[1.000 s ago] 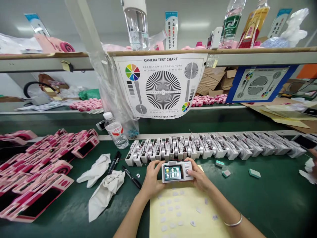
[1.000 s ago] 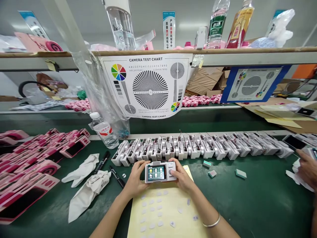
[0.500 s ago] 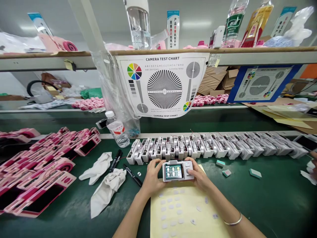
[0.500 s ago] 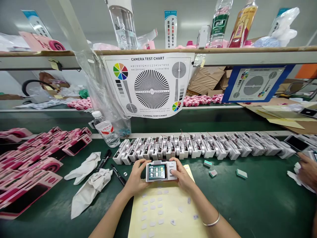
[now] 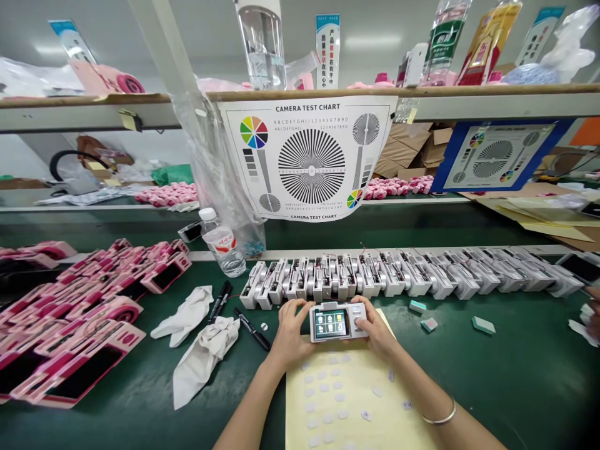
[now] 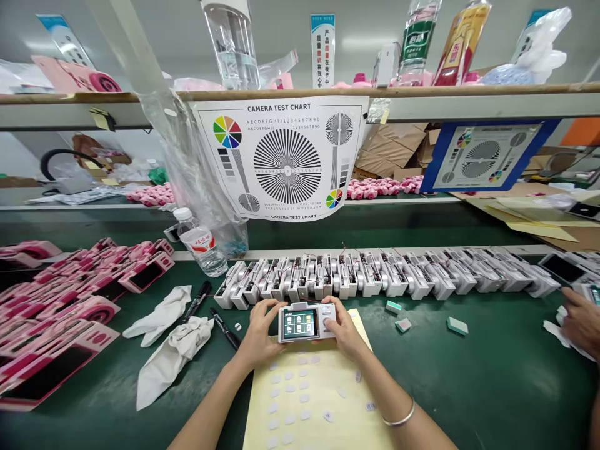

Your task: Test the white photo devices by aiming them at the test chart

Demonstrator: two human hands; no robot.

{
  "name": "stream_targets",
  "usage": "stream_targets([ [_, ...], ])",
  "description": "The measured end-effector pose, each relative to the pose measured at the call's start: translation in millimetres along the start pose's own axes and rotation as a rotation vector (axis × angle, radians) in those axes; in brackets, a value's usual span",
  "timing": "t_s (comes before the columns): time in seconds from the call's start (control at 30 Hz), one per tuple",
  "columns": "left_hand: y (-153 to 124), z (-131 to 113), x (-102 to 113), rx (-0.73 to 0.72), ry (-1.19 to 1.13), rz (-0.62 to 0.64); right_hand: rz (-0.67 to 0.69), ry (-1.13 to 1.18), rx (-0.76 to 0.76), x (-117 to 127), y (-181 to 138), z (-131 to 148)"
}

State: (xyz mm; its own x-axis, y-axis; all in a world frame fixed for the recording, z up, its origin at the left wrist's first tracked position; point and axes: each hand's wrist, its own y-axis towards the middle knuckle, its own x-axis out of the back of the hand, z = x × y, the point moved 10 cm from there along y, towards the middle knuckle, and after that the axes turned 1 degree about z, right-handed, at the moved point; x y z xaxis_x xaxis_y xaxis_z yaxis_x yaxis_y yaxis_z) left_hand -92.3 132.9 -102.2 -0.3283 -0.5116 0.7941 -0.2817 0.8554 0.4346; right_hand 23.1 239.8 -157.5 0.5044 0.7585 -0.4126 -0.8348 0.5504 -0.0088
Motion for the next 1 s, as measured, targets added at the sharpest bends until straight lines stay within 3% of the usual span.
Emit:
stream_targets([
  [0.4,1.3,-2.2,0.8,0.0,0.006,0.005,-0.003,-0.003,0.011,-3.0,-1.9,3.0],
  [1.0,1.9,2.7,3.5,0.018,0.007,0.005,0.114,0.074,-0.043,-18.1,-9.4,10.4],
])
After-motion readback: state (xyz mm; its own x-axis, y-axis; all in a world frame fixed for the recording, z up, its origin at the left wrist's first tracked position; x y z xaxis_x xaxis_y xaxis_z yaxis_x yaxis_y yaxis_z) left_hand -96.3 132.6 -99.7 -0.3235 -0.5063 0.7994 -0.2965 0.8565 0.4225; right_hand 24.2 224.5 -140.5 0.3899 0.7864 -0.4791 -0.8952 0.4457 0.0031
